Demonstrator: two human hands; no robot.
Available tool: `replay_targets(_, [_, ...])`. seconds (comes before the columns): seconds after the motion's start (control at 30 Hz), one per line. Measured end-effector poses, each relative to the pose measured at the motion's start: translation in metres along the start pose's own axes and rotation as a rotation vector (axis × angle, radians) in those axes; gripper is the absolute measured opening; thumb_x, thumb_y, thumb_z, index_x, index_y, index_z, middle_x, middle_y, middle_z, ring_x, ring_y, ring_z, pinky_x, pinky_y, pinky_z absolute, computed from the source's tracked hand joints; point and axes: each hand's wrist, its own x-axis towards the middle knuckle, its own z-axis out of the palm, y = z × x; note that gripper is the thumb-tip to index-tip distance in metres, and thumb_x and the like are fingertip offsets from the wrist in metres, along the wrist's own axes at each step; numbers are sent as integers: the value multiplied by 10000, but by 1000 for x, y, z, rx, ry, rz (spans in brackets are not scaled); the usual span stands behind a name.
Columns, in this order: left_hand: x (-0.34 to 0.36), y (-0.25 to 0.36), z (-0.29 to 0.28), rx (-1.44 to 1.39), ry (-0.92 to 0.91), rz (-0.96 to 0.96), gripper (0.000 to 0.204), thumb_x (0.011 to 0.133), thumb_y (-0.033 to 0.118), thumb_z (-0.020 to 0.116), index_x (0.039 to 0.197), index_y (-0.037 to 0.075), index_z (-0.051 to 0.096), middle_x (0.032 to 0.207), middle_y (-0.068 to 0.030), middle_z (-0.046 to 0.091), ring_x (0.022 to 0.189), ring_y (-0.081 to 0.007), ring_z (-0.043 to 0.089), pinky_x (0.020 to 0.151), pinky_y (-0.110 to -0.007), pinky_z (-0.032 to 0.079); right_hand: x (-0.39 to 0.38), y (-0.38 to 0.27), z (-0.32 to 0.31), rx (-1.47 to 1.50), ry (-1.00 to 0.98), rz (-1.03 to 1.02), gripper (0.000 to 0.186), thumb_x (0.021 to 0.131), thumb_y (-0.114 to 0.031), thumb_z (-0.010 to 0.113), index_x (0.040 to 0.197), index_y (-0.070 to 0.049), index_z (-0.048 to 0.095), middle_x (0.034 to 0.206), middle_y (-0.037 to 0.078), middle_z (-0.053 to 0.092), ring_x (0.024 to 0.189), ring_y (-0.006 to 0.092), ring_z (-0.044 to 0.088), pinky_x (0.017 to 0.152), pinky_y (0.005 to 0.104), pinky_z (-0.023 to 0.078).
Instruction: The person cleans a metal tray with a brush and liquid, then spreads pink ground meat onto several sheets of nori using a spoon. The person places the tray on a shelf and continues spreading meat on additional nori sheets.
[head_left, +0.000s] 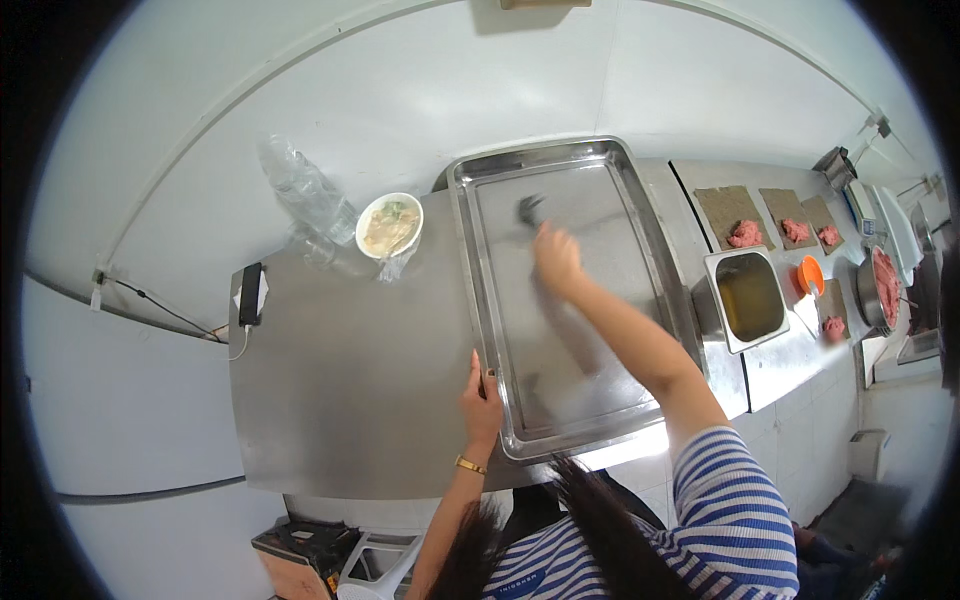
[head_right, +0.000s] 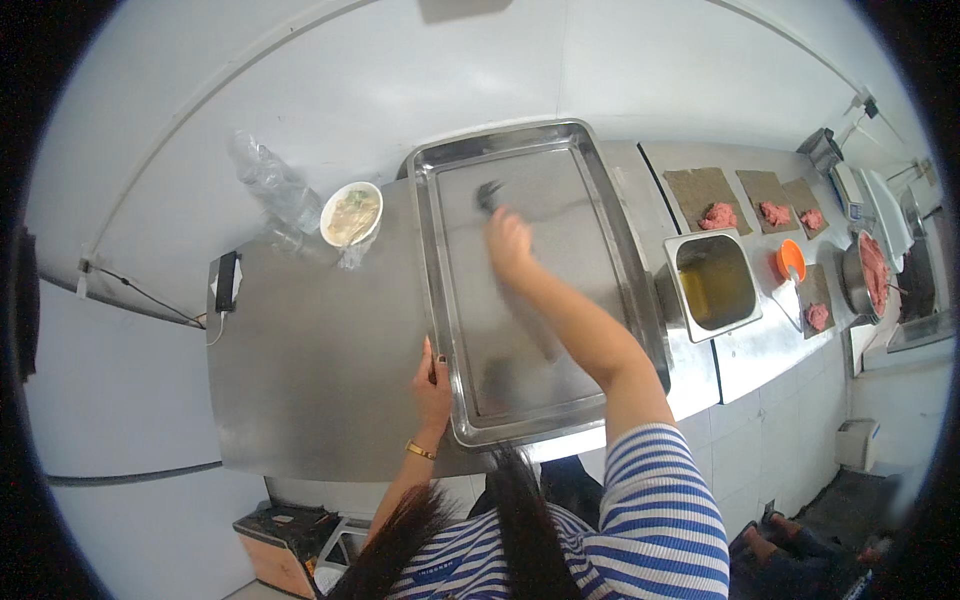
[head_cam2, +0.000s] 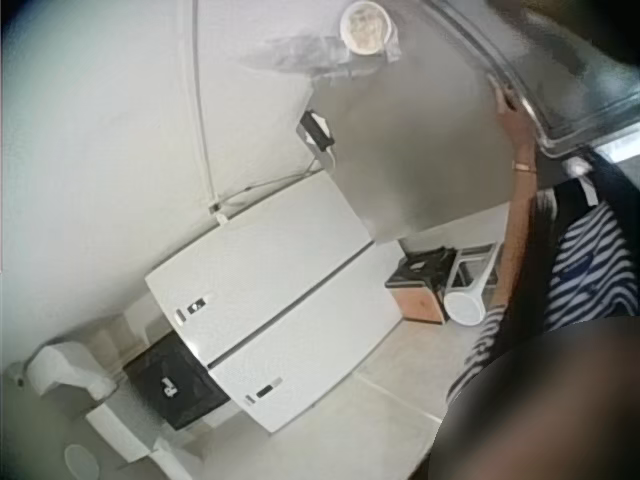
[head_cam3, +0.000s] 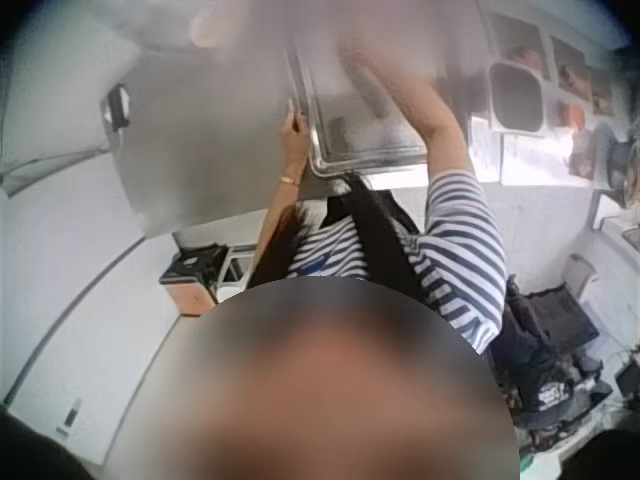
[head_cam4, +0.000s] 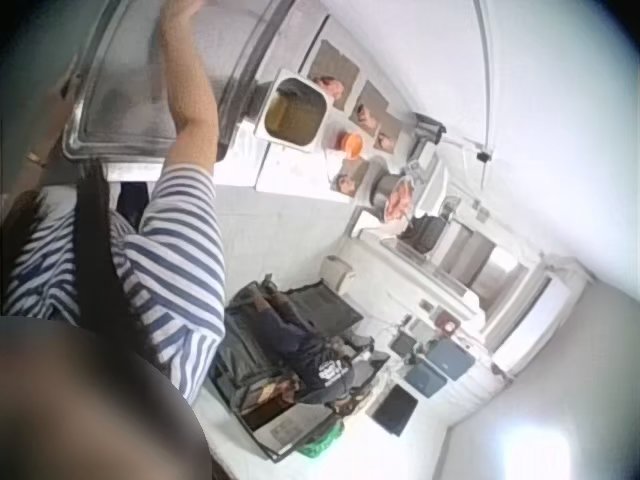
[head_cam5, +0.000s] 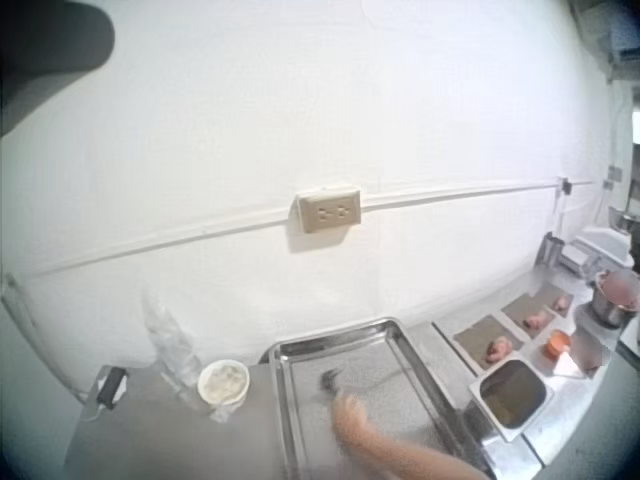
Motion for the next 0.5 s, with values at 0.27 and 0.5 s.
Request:
replay_targets(0.27, [1, 4, -2, 65, 18, 92, 470, 884, 71, 492, 1336, -39, 425, 603, -20, 372, 527, -76, 330, 463, -256, 313, -42, 99, -19, 53, -266, 212, 483, 826, -115, 555, 1271, 53, 472, 929, 115, 672, 868, 162, 652, 654, 314, 557])
replay_targets(0.5, [4, -4, 2, 18, 35, 106, 462, 884, 64, 506, 1327, -46, 432, 584, -18, 362, 525, -67, 332, 462, -242, 313, -73, 0, -32, 173, -280, -306, 406, 897, -95, 467, 1284, 28, 454, 903, 156, 668, 789, 270, 679, 615, 339, 560])
